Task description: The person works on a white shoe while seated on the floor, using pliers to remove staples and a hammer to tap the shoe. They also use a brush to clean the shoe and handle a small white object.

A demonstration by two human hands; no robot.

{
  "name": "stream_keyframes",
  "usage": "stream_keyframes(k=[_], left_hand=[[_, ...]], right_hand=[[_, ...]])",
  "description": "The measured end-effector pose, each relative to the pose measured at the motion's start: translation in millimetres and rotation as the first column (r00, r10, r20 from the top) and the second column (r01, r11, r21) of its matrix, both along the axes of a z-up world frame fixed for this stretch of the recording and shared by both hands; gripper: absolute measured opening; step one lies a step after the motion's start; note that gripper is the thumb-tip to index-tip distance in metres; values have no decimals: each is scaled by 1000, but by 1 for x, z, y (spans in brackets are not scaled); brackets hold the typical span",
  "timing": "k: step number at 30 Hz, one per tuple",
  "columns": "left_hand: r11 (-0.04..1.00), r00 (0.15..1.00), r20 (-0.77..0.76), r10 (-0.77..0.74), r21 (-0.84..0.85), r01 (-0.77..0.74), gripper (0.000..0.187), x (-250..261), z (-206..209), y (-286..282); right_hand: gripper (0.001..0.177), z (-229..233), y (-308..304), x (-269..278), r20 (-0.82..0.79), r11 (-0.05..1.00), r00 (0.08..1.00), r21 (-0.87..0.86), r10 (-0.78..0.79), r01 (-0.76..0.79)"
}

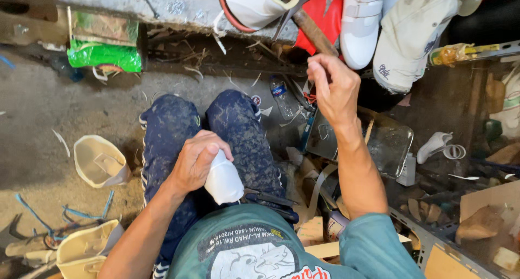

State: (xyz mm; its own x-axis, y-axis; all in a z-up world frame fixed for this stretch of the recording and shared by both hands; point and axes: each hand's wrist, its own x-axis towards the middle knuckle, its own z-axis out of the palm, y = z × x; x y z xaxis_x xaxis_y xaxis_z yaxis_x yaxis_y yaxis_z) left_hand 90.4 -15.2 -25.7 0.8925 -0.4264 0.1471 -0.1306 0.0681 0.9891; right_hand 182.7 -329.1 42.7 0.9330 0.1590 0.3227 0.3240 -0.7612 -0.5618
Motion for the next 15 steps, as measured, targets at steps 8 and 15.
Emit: stream_keyframes(k=[8,15], left_hand=[[999,1000,-19,-1,39,2,67,-3,8,-4],[998,998,-49,44,36,-42,66,-2,9,-9]], right_hand=[[8,-12,-24,112,141,989,982,-55,-125,134],[20,-53,-50,182,187,974,970,-135,-153,179]])
